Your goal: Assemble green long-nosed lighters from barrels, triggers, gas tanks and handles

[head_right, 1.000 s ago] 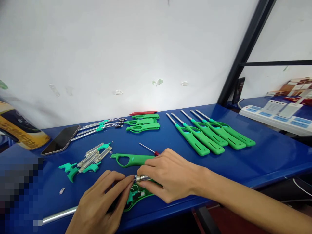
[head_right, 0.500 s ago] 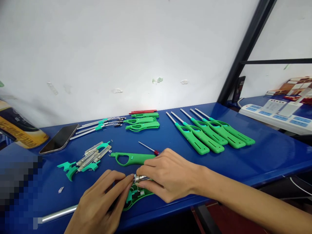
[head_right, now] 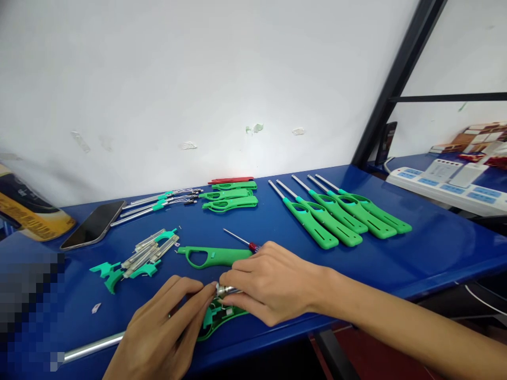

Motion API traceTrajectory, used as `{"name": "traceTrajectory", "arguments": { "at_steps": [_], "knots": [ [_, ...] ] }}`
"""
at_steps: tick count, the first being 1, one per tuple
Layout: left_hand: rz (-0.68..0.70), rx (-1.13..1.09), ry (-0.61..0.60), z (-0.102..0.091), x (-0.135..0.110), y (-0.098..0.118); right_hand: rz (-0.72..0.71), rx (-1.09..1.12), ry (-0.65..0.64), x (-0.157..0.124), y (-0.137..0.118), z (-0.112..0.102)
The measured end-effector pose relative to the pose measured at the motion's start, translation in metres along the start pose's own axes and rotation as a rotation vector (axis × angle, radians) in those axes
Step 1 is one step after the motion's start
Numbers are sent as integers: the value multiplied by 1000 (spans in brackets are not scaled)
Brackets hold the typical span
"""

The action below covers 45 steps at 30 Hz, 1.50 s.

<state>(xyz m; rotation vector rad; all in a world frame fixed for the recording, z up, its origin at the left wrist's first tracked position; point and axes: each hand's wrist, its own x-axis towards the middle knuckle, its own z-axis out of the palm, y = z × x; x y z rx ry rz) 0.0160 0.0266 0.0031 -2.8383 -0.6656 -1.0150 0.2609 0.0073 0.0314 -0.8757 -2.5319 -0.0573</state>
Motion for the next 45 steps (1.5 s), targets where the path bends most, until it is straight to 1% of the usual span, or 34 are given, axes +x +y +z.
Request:
{"name": "traceTrajectory", "arguments": {
  "at_steps": [6,10,14,17,21,25,29,32,35,41,45],
  "knots": [
    [3,6,-2,0,-1,2,-6,4,4,0,0,1],
    [26,20,-13,-2,-1,1,-16,-7,7,-1,0,1],
    [15,11,-8,-2,-2,-2,-19,-11,8,-1,0,0],
    [-3,14,6,-1,-3,-2,-18,-20,46,0,2,-1],
    [-60,-73,55,-3,1,1,-22,-52,85,0,4,-3],
    [-90,-139,78,-5,5,4,-25,-69,50,0,5,-2],
    [-62,-115,93,-5,8,5,-29,-74,12,-1,4,-1],
    [-12,-105,109,-4,8,6,-43,-84,9,-2,4,-1],
    [6,-102,114,-4,6,6,-64,-106,15,-2,4,-1],
    [-9,-85,60,-2,1,2,-92,-130,34,-1,3,-1],
    [4,-87,50,-1,-2,0,-98,-120,42,-1,2,-1]
  ]
}}
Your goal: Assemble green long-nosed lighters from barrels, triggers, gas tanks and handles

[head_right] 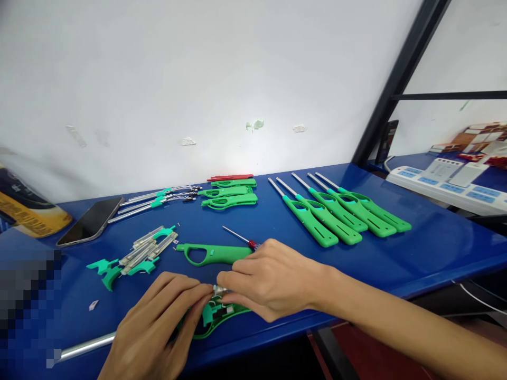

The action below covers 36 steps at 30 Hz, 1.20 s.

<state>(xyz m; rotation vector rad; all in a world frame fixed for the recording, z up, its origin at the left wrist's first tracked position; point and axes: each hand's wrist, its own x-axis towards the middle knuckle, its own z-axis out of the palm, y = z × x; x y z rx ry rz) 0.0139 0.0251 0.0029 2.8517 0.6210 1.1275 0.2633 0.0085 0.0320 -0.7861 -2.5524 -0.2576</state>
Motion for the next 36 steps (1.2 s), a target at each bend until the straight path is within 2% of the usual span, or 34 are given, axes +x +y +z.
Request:
{"name": "traceTrajectory", "arguments": {
  "at_steps": [4,12,19,36],
  "knots": [
    [-6,23,-11,-1,0,0,24,-4,9,-1,1,-1],
    [-115,-69,-2,-2,4,-1,43,-14,23,-2,2,0],
    [-54,-50,-11,-2,4,0,15,-50,1,-2,1,0],
    [-16,-25,0,-2,6,1,10,-27,-33,-2,1,-1]
  ]
}}
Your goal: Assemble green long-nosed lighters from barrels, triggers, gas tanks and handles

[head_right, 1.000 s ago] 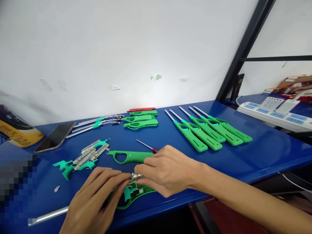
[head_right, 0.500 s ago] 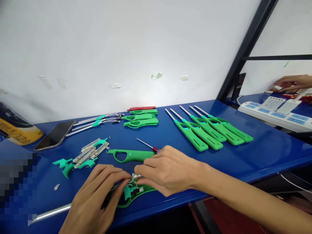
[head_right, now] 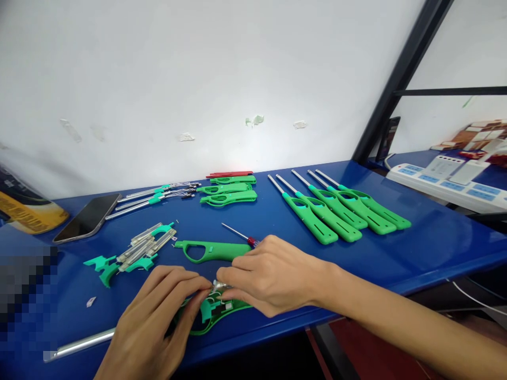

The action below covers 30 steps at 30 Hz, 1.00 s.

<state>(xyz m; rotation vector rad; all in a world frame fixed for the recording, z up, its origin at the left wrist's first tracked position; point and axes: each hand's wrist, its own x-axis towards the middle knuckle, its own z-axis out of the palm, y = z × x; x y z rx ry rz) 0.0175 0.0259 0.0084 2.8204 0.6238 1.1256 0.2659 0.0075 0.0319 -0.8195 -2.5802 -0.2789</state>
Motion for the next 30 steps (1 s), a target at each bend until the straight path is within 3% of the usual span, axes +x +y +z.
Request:
{"name": "traceTrajectory", "arguments": {
  "at_steps": [10,16,20,23,30],
  "knots": [
    [-37,85,-24,-5,-3,2,115,-85,-100,3,-6,-14],
    [-39,151,-41,-7,-14,7,183,-76,10,-9,-12,-9],
    [-12,161,-121,-7,-17,5,260,23,65,-16,-21,-7],
    [0,172,-167,-9,-19,5,336,73,27,-20,-28,-8],
    [22,193,-105,-8,-22,8,421,93,-50,-25,-33,-6]
  ]
}}
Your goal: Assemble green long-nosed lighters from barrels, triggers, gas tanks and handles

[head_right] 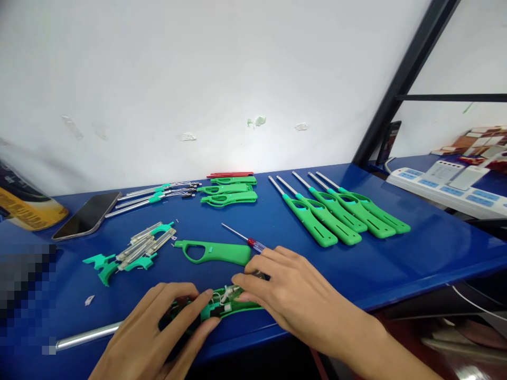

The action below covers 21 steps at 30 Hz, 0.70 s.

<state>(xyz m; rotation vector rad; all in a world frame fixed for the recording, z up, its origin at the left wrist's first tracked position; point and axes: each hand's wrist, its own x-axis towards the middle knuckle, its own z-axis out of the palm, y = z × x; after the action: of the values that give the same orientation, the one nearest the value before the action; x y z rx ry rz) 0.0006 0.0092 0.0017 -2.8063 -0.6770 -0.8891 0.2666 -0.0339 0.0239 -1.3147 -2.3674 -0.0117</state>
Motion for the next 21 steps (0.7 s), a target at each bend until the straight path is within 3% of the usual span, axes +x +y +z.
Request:
{"name": "traceTrajectory", "arguments": {
  "at_steps": [21],
  "knots": [
    [23,-78,-49,2,6,-1,-13,-66,-52,-2,-6,0]
  ]
}}
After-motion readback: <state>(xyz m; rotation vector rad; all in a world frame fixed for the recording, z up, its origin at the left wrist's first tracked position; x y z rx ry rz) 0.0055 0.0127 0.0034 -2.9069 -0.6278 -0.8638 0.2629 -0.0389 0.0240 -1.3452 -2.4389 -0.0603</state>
